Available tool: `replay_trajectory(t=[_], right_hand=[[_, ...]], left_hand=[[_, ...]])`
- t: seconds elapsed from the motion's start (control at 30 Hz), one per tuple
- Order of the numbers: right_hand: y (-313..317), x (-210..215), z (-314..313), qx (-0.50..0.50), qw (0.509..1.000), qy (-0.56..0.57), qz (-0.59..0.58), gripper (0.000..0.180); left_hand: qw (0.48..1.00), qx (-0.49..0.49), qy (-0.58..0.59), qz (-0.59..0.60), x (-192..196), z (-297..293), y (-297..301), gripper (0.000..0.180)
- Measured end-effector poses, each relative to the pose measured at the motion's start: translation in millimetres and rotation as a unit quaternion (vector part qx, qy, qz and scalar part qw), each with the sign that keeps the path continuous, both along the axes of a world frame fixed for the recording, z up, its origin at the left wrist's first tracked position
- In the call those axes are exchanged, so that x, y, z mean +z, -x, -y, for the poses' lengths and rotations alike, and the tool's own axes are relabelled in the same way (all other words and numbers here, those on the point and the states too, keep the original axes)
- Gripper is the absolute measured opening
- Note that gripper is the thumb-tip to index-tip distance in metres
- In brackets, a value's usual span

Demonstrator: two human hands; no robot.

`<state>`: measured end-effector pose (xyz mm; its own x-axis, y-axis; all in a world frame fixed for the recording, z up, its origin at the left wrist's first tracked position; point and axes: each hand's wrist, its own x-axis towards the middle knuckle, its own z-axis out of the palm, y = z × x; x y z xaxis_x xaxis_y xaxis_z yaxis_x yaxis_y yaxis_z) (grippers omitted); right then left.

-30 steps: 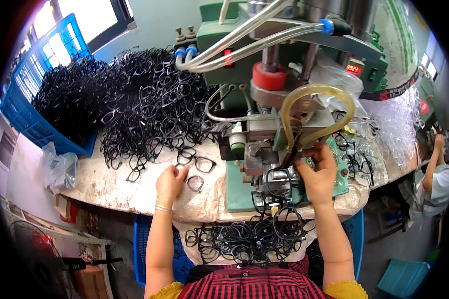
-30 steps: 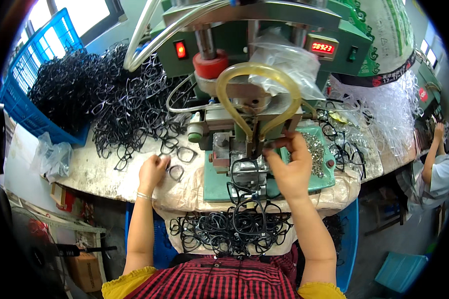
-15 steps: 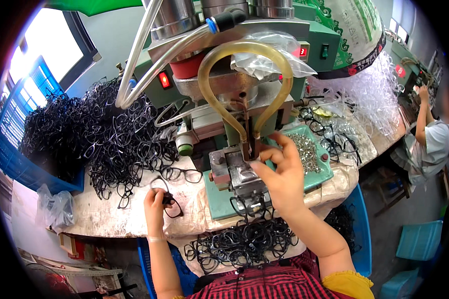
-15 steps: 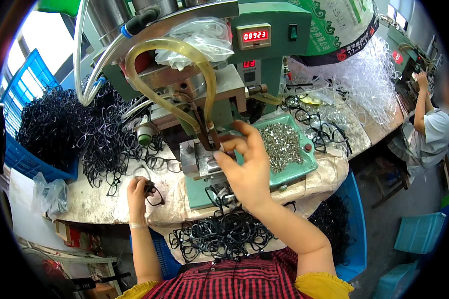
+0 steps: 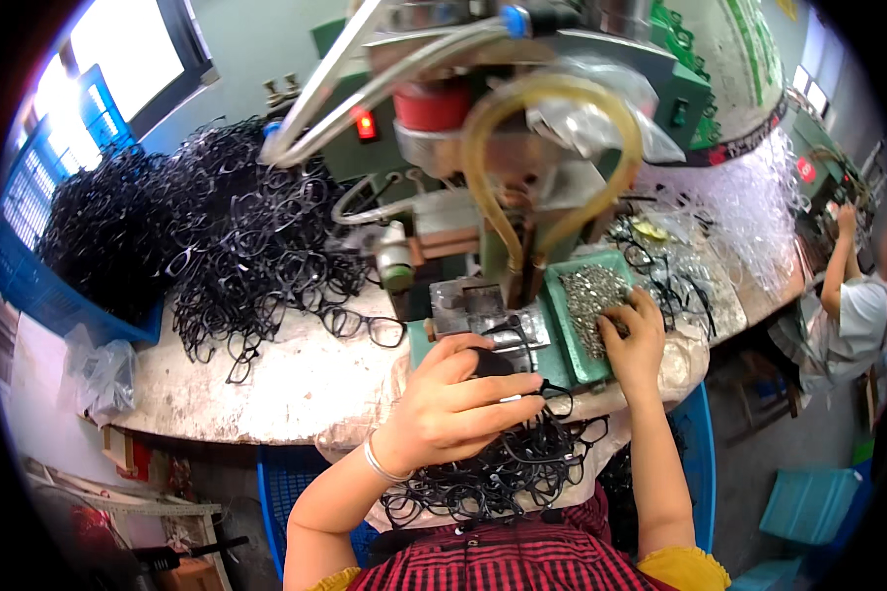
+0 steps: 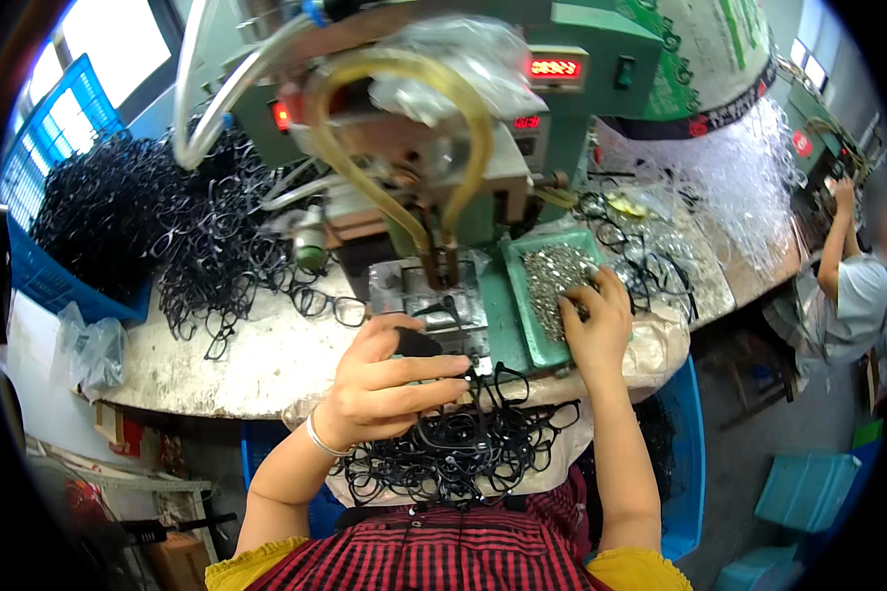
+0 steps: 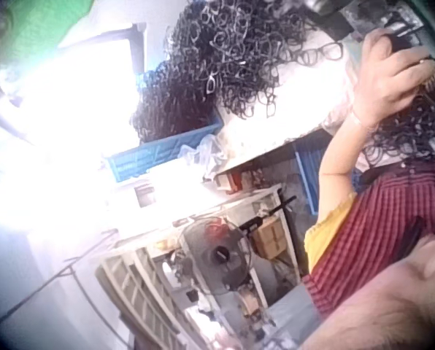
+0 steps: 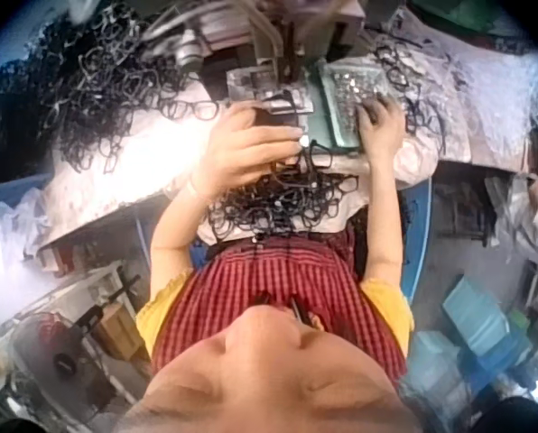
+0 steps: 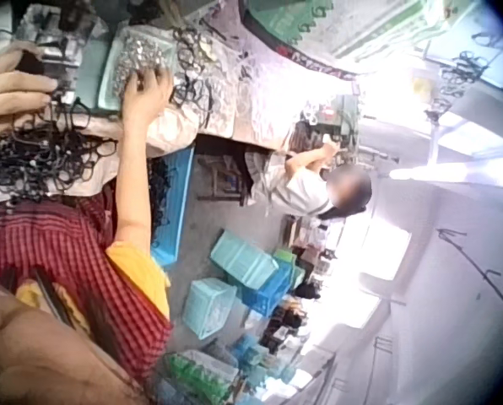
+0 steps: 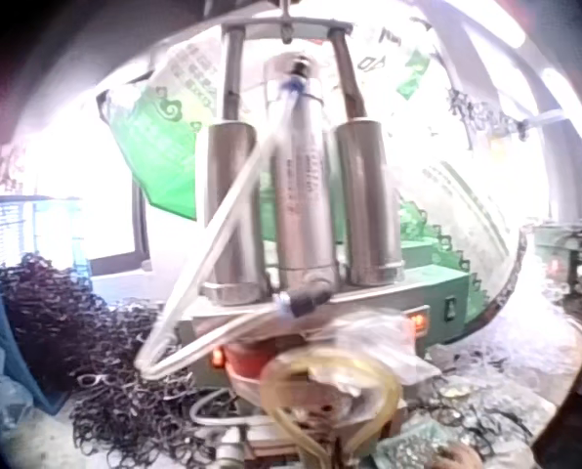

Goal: The person assembles eyeglasses by inserting small metal components into the frames using a specialized machine. They pick up frames from a pile, place them in the machine, and then remove the finished product.

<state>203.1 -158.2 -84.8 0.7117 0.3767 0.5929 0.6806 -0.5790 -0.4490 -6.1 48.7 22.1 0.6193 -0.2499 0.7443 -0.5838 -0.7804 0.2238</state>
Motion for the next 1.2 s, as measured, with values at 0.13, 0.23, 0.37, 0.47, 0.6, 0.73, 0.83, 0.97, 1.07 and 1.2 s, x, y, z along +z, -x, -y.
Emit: replay_trajectory(t=[0.13, 0.23, 0.37, 0.47, 0.6, 0.73, 0.83, 0.97, 1.07, 1.2], right_hand=[[8, 15, -21, 0.072, 0.994, 0.011, 0.078, 0.011], [-2, 17, -33, 0.132, 0.987, 0.056, 0.069, 0.009], [-2, 4, -16, 0.055, 0.996, -0.065, -0.036, 0.010], [2, -12, 12, 0.033, 0.941, -0.257, -0.218, 0.011], [-8, -32, 22, 0.058, 0.875, -0.379, -0.296, 0.011], [-19, -23, -16, 0.111, 0.877, -0.365, -0.291, 0.012], [2, 2, -39, 0.124, 0.920, -0.292, -0.230, 0.013], [17, 11, -35, 0.060, 0.972, -0.177, -0.141, 0.015], [24, -2, 11, 0.000, 0.988, -0.115, -0.106, 0.014], [36, -3, 56, -0.002, 0.975, -0.160, -0.157, 0.013]], left_hand=[[1.000, -0.005, 0.010, 0.010, -7, -4, 2, 0.026], [0.997, 0.067, 0.038, 0.022, -27, 12, 13, 0.030], [0.943, 0.244, 0.192, -0.120, -97, 60, 62, 0.065], [0.920, 0.165, 0.070, -0.349, -110, 46, 117, 0.065], [0.777, 0.100, 0.120, -0.609, -27, -24, 152, 0.052], [0.862, 0.326, 0.025, -0.387, -11, -75, 121, 0.036], [0.837, 0.442, -0.129, -0.297, -42, -102, 70, 0.034], [0.792, 0.547, -0.178, -0.204, -140, -153, 36, 0.031], [0.810, 0.557, -0.056, -0.177, -156, -157, 55, 0.013], [0.846, 0.506, 0.016, -0.166, -132, -153, 100, 0.015]])
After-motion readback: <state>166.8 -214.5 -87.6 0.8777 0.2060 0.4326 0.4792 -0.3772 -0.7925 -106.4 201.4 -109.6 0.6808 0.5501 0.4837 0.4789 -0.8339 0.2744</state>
